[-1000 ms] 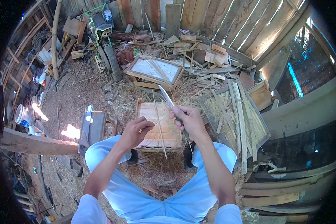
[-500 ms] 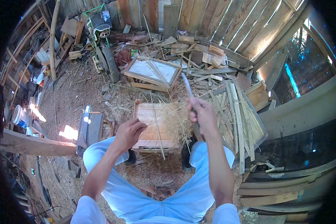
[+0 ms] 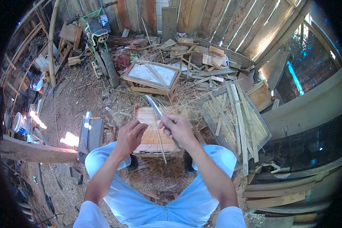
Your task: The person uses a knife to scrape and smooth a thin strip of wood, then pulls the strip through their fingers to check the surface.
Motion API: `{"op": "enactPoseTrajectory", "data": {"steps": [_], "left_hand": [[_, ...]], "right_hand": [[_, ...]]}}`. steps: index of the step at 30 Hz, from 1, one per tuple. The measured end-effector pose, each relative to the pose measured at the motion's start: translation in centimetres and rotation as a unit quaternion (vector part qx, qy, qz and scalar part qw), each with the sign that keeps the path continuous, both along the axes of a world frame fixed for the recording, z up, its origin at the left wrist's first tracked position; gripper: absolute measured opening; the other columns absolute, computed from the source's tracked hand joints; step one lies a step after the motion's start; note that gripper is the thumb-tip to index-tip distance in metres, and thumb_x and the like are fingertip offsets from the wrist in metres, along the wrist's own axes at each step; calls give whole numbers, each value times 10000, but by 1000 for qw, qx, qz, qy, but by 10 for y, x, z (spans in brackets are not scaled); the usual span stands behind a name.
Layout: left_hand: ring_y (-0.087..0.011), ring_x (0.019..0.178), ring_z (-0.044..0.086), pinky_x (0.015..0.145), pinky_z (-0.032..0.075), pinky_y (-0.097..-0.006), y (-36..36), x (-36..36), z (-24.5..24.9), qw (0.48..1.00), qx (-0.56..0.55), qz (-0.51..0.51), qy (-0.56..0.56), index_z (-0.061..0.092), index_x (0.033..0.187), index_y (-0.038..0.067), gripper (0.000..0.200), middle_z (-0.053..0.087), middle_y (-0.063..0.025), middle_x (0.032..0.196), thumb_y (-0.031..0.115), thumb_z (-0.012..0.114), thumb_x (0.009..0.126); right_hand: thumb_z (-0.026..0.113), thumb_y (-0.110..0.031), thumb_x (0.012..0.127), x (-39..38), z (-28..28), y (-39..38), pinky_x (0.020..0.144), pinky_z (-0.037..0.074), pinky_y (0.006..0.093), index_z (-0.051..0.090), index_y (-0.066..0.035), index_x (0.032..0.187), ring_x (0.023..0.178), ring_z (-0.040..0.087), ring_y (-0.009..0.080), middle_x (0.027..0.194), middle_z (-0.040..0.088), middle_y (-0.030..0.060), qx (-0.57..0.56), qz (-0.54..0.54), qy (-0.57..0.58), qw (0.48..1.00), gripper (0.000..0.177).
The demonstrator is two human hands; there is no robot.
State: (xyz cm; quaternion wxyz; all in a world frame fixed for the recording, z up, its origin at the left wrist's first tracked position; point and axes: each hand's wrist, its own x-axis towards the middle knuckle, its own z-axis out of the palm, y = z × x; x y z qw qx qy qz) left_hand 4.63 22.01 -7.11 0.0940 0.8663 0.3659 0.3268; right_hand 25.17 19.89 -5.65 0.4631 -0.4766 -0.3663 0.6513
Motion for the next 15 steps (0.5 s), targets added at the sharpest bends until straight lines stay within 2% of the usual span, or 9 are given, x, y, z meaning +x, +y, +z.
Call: {"op": "enactPoseTrajectory", "data": {"steps": [6, 9, 11, 13, 15], "left_hand": [[-231, 673, 576, 562, 473, -350, 2, 0, -2, 1000, 19, 4, 19, 613, 835, 64, 97, 524, -59, 711, 46, 634, 742], [-244, 670, 584, 567, 472, -358, 4, -12, 0, 999, 14, 23, 32, 625, 832, 65, 104, 543, -61, 711, 53, 654, 733], [-248, 673, 583, 574, 471, -361, 7, -18, 2, 999, 9, 35, 37, 626, 830, 67, 100, 544, -61, 712, 54, 651, 734], [-240, 700, 577, 607, 466, -369, 8, -24, 1, 998, 36, 35, 47, 601, 820, 75, 129, 525, -63, 716, 22, 596, 702], [-244, 706, 580, 615, 463, -373, 10, -36, -4, 997, 38, 52, 49, 603, 809, 78, 121, 532, -64, 716, 27, 599, 700]], "right_hand": [[546, -201, 931, 9, 11, 2, 412, 324, 169, 622, 23, 1022, 507, 440, 33, 765, 596, 27, -36, -36, -26, 998, 254], [544, -190, 931, 30, 8, 8, 403, 329, 172, 612, 25, 1042, 506, 444, 35, 755, 589, 30, -7, -79, -66, 995, 251], [534, -177, 934, 50, 14, 12, 398, 333, 173, 598, 27, 1063, 504, 447, 35, 748, 585, 26, 10, -140, -22, 990, 251], [526, -173, 938, 67, 19, 13, 399, 331, 172, 589, 30, 1075, 500, 435, 38, 737, 561, 14, 9, -144, -11, 990, 252], [521, -167, 940, 88, 23, 11, 405, 330, 172, 582, 29, 1080, 510, 427, 40, 740, 535, 3, 40, -230, 21, 972, 249]]}}
